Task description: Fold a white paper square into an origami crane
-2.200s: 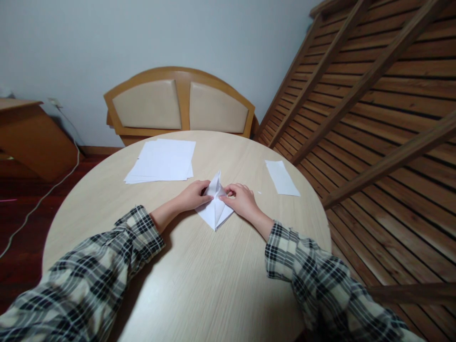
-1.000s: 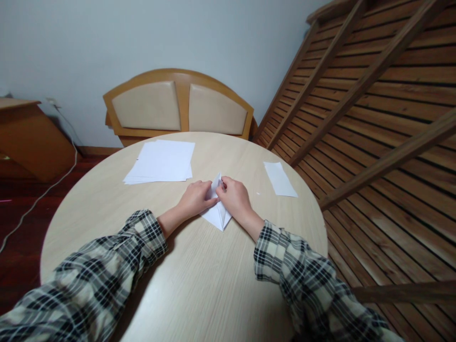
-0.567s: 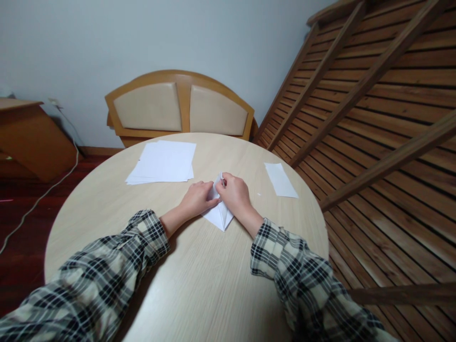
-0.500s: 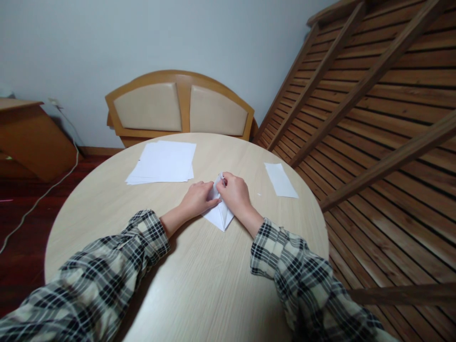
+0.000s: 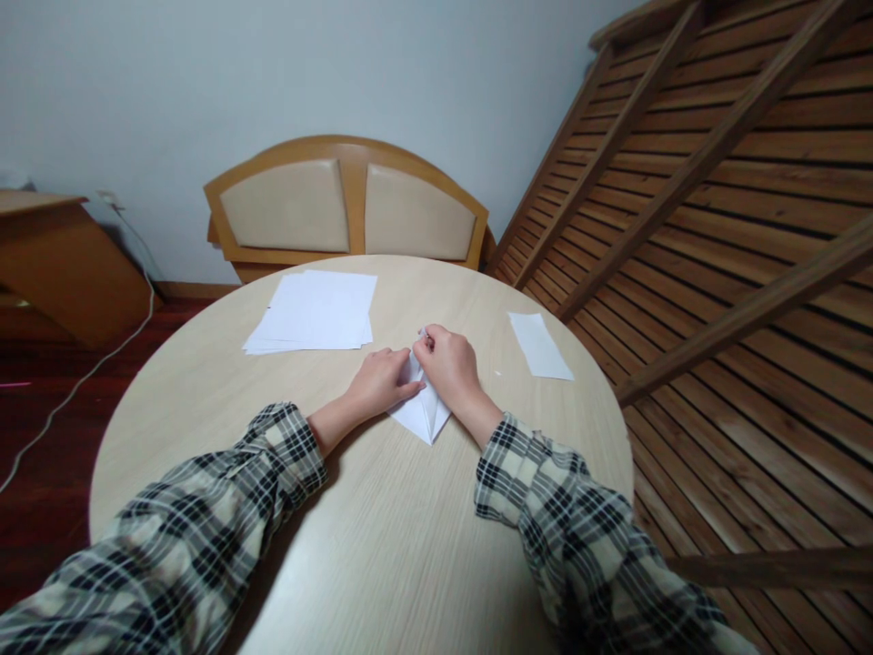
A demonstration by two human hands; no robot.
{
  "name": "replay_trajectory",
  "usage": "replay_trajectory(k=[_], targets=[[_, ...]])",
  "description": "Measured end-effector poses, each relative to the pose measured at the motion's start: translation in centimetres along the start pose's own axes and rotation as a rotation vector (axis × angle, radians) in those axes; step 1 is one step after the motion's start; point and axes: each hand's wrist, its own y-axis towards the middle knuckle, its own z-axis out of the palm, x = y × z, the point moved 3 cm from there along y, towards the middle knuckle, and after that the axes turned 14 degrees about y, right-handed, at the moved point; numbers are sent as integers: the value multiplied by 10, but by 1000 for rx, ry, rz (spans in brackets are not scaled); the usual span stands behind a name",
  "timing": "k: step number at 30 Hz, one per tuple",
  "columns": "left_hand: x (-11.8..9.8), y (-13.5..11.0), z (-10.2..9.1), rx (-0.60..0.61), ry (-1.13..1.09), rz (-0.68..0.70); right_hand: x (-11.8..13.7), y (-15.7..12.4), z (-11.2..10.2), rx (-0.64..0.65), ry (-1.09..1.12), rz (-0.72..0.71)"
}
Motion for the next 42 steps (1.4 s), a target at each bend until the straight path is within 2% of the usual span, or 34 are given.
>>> replay_trajectory(k=[6, 14, 16, 19, 22, 24, 29, 35, 39, 42], targets=[[0, 1, 0, -3, -19, 2, 0, 5, 2, -4, 107, 18], [2, 0, 4, -35, -64, 19, 1, 8, 0, -6, 96, 6], [3, 1, 4, -24, -70, 17, -7, 10, -2, 18, 207, -29], [4, 2, 5, 0, -88, 3, -29, 10, -6, 117, 555, -49], [6, 4, 5, 21, -114, 3, -54, 4, -7, 320, 758, -18], [7, 5, 5, 33, -143, 10, -65, -2, -7, 433, 721, -9], [10, 5, 5, 42, -279, 51, -68, -8, -1, 558, 614, 4], [11, 3, 2, 63, -399, 76, -67, -8, 4, 567, 566, -75], [15, 2, -14, 117, -683, 79, -68, -10, 3, 544, 528, -65], [19, 6, -27, 63, -826, 48, -66, -11, 3, 565, 514, -32]])
